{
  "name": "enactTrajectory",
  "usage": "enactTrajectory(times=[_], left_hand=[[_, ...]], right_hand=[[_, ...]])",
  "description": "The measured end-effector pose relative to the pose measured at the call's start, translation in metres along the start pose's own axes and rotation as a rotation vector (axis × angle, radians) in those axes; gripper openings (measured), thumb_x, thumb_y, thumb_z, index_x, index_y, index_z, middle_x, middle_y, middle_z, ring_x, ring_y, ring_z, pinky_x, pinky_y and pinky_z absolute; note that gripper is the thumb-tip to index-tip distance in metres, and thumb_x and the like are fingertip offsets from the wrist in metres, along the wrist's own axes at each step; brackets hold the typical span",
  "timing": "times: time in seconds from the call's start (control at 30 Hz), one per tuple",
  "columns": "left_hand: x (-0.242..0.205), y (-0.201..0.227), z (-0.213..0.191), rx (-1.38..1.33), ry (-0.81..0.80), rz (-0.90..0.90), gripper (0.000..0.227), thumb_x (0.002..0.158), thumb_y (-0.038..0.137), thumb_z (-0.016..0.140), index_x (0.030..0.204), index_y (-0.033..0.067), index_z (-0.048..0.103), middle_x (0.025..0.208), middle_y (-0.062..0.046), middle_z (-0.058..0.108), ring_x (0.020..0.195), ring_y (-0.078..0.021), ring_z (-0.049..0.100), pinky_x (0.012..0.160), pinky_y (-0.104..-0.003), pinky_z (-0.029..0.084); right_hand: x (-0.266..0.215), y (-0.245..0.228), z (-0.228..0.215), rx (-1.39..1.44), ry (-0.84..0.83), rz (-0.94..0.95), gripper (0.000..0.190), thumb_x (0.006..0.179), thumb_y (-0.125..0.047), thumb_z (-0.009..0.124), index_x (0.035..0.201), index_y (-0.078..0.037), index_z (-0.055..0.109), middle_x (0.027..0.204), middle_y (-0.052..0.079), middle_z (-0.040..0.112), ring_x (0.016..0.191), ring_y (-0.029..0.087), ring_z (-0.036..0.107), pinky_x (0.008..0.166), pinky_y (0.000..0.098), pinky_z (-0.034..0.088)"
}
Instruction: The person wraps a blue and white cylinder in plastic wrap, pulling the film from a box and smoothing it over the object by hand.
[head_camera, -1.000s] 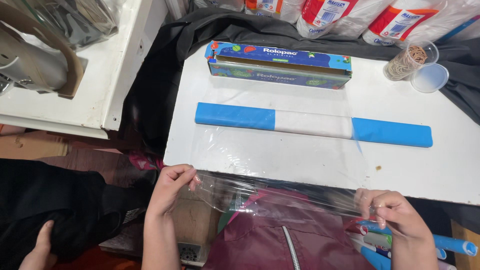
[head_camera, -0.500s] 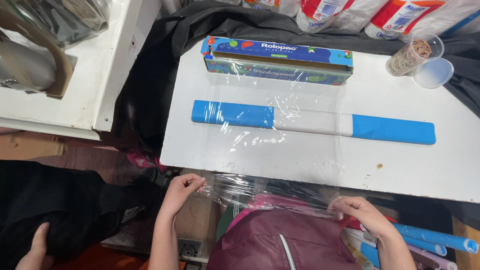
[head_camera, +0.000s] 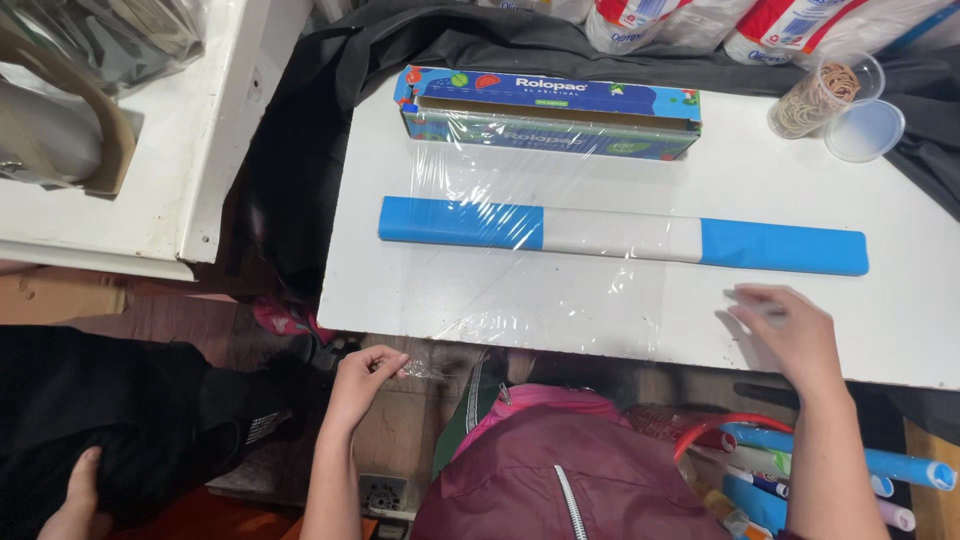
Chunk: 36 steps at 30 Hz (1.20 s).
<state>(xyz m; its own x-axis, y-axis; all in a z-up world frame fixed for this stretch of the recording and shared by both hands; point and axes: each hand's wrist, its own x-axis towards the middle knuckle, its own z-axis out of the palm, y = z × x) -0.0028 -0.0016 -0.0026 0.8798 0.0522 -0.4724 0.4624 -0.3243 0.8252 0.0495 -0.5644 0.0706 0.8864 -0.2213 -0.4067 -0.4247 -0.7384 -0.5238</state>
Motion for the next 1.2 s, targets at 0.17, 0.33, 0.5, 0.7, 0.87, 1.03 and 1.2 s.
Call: enactTrajectory(times=[0.17, 0.33, 0.5, 0.7, 0.87, 1.03, 1.2], left_hand=[[0.005, -0.004, -0.001, 0.011, -0.002, -0.004, 0.020, 0.095, 0.023, 0.076, 0.087, 0.0080, 0.086, 0.074, -0.003, 0.081, 0.078, -0.0107, 0.072, 0.079, -0.027, 0.050], [0.004, -0.008, -0.004, -0.015, -0.012, 0.018, 0.020, 0.094, 0.024, 0.076, 0.083, 0.0096, 0.085, 0.074, -0.001, 0.080, 0.078, -0.0094, 0.072, 0.082, -0.026, 0.050], [0.004, -0.008, -0.005, -0.035, -0.030, 0.034, 0.021, 0.095, 0.023, 0.075, 0.081, 0.0099, 0.084, 0.074, -0.001, 0.081, 0.076, -0.0091, 0.072, 0.080, -0.026, 0.052], [0.006, -0.005, -0.007, -0.010, -0.043, 0.031, 0.023, 0.096, 0.024, 0.074, 0.080, 0.0109, 0.083, 0.073, 0.000, 0.082, 0.076, -0.0084, 0.072, 0.078, -0.026, 0.050], [0.011, -0.010, -0.006, 0.023, -0.038, 0.022, 0.022, 0.095, 0.026, 0.074, 0.081, 0.0116, 0.084, 0.074, 0.000, 0.082, 0.077, -0.0079, 0.071, 0.078, -0.026, 0.048], [0.013, -0.013, -0.004, -0.060, -0.027, 0.015, 0.019, 0.093, 0.021, 0.077, 0.082, 0.0076, 0.084, 0.074, -0.003, 0.082, 0.076, -0.0105, 0.074, 0.079, -0.026, 0.053], [0.015, -0.017, -0.002, -0.026, -0.038, -0.029, 0.014, 0.094, 0.015, 0.079, 0.091, 0.0060, 0.088, 0.077, -0.009, 0.085, 0.079, -0.0150, 0.070, 0.083, -0.032, 0.054]], right_hand=[[0.110, 0.014, 0.010, -0.278, 0.135, -0.469, 0.090, 0.076, -0.045, 0.083, 0.156, -0.018, 0.054, 0.169, 0.001, 0.045, 0.161, 0.027, 0.030, 0.118, 0.0561, 0.021], [0.134, 0.014, 0.013, -0.259, 0.081, -0.568, 0.079, 0.081, -0.045, 0.081, 0.154, -0.027, 0.058, 0.154, 0.004, 0.058, 0.149, 0.028, 0.042, 0.130, 0.0564, 0.010], [0.143, 0.034, 0.002, -0.250, 0.118, -0.492, 0.076, 0.078, -0.046, 0.083, 0.150, -0.031, 0.062, 0.152, -0.003, 0.058, 0.146, 0.028, 0.036, 0.119, 0.0467, 0.020], [0.150, 0.055, -0.017, -0.254, 0.155, -0.462, 0.077, 0.077, -0.043, 0.084, 0.150, -0.030, 0.064, 0.148, -0.002, 0.061, 0.144, 0.028, 0.036, 0.118, 0.0454, 0.022], [0.148, 0.057, -0.021, -0.235, 0.145, -0.412, 0.078, 0.077, -0.042, 0.085, 0.151, -0.030, 0.063, 0.149, -0.002, 0.060, 0.144, 0.027, 0.035, 0.117, 0.0446, 0.023], [0.114, 0.057, 0.011, -0.123, 0.483, -0.688, 0.072, 0.092, -0.031, 0.082, 0.155, -0.004, 0.058, 0.147, 0.017, 0.058, 0.139, 0.035, 0.050, 0.117, 0.0460, 0.028], [0.054, -0.001, 0.076, 0.121, 0.193, -0.086, 0.048, 0.102, -0.045, 0.075, 0.137, -0.014, 0.069, 0.123, 0.004, 0.053, 0.116, 0.022, 0.042, 0.102, 0.0358, 0.041]])
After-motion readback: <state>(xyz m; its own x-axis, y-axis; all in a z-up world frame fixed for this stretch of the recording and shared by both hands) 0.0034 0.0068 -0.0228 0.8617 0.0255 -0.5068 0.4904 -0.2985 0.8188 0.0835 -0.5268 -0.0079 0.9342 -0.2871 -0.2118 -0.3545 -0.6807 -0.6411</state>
